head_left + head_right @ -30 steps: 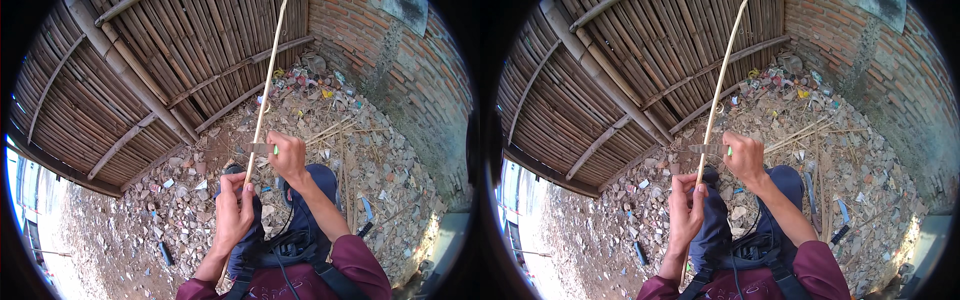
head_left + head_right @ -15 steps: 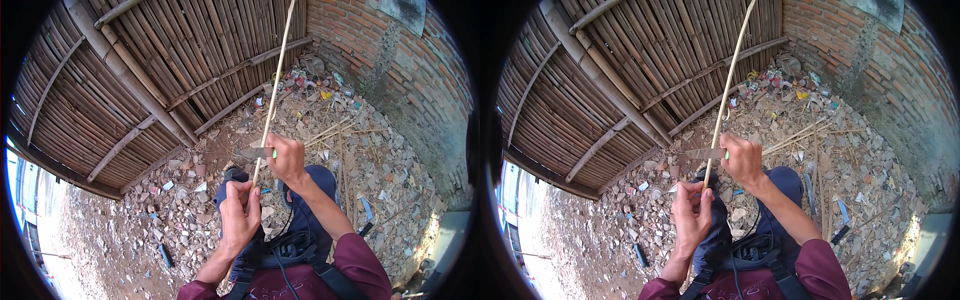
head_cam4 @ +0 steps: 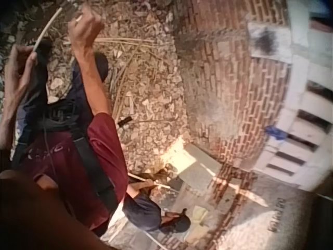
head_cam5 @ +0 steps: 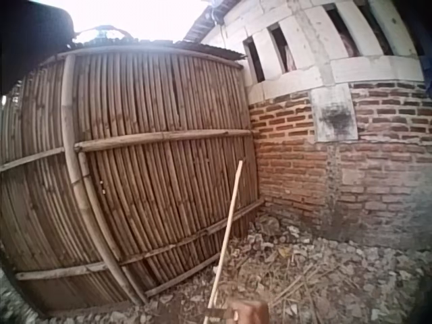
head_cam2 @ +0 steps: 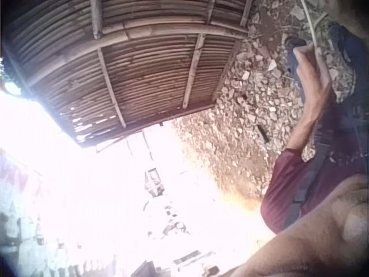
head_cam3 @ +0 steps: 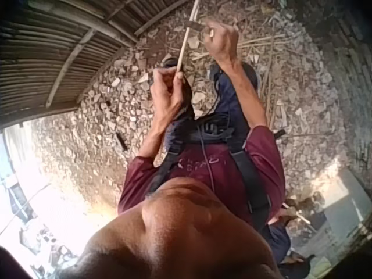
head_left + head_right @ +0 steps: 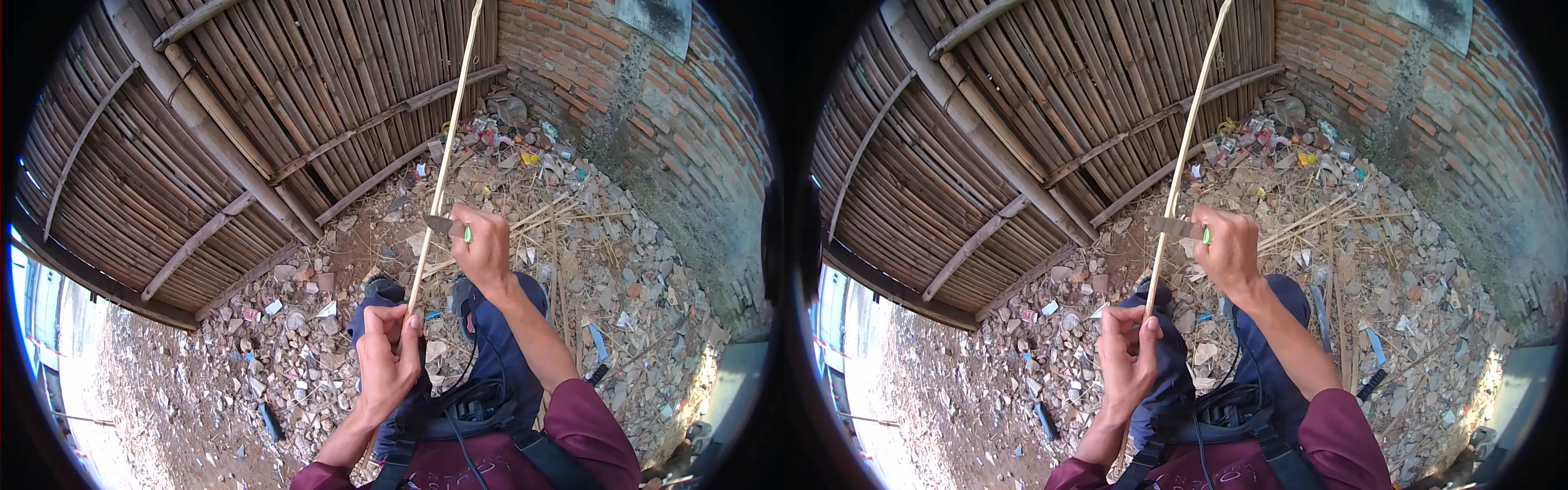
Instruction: The person whittles a long bamboo stick using a small handheld knife, shaving off thin layers of the outer bark.
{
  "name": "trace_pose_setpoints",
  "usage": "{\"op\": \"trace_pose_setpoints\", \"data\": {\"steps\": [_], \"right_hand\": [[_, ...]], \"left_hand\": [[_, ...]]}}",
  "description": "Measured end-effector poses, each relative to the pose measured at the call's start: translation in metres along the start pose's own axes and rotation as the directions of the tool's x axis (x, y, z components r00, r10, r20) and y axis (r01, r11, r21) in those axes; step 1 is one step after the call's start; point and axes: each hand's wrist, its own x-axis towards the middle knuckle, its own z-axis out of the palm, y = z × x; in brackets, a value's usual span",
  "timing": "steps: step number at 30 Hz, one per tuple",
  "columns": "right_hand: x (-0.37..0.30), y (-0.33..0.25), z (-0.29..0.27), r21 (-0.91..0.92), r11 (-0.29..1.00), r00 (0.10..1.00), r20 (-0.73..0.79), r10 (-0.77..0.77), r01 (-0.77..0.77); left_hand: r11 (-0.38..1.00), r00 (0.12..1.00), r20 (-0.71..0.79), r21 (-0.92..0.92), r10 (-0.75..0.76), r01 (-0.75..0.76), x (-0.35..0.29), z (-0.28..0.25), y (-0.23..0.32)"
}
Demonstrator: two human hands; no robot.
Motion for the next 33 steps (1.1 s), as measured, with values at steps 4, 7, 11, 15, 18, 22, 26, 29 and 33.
{"op": "trace_pose_setpoints", "data": {"steps": [4, 7, 11, 15, 18, 22, 26, 29, 33], "right_hand": [[-0.034, -0.027, -0.001, 0.028, 1.000, 0.974, 0.229, 0.002, -0.009], [-0.038, -0.032, 0.004, 0.055, 0.999, 0.969, 0.246, -0.012, -0.001], [-0.034, -0.034, 0.006, 0.058, 0.998, 0.976, 0.217, -0.007, -0.005], [-0.021, -0.026, 0.003, 0.044, 0.999, 0.986, 0.165, -0.001, -0.007], [-0.008, -0.019, 0.002, 0.055, 0.998, 0.993, 0.111, 0.027, -0.033], [0.005, -0.011, 0.000, 0.032, 0.999, 0.996, 0.085, 0.025, -0.028], [0.011, -0.004, 0.007, -0.006, 1.000, 1.000, 0.027, 0.000, 0.000], [0.020, 0.010, 0.008, -0.049, 0.999, 1.000, -0.009, 0.014, -0.015], [0.041, 0.027, 0.012, -0.113, 0.993, 0.996, -0.091, 0.026, -0.036]], "left_hand": [[1.000, 0.999, -0.022, -0.003, 0.029, -0.029, 0.013, 0.002, 0.002], [1.000, 1.000, 0.011, -0.002, -0.004, 0.005, 0.010, 0.000, 0.007], [1.000, 1.000, -0.024, -0.009, 0.017, -0.017, 0.008, 0.003, 0.010], [0.999, 1.000, -0.006, 0.030, 0.021, -0.021, -0.002, 0.004, 0.007], [0.997, 0.999, -0.004, 0.054, 0.047, -0.047, -0.011, 0.004, 0.002], [0.990, 0.994, -0.017, 0.084, 0.112, -0.110, -0.015, 0.002, 0.005], [0.987, 0.989, -0.041, 0.081, 0.139, -0.135, -0.019, 0.001, 0.001], [0.981, 0.985, -0.033, 0.099, 0.170, -0.166, -0.023, 0.000, 0.000], [0.986, 0.990, -0.008, 0.099, 0.139, -0.137, -0.036, -0.005, -0.009]]}}
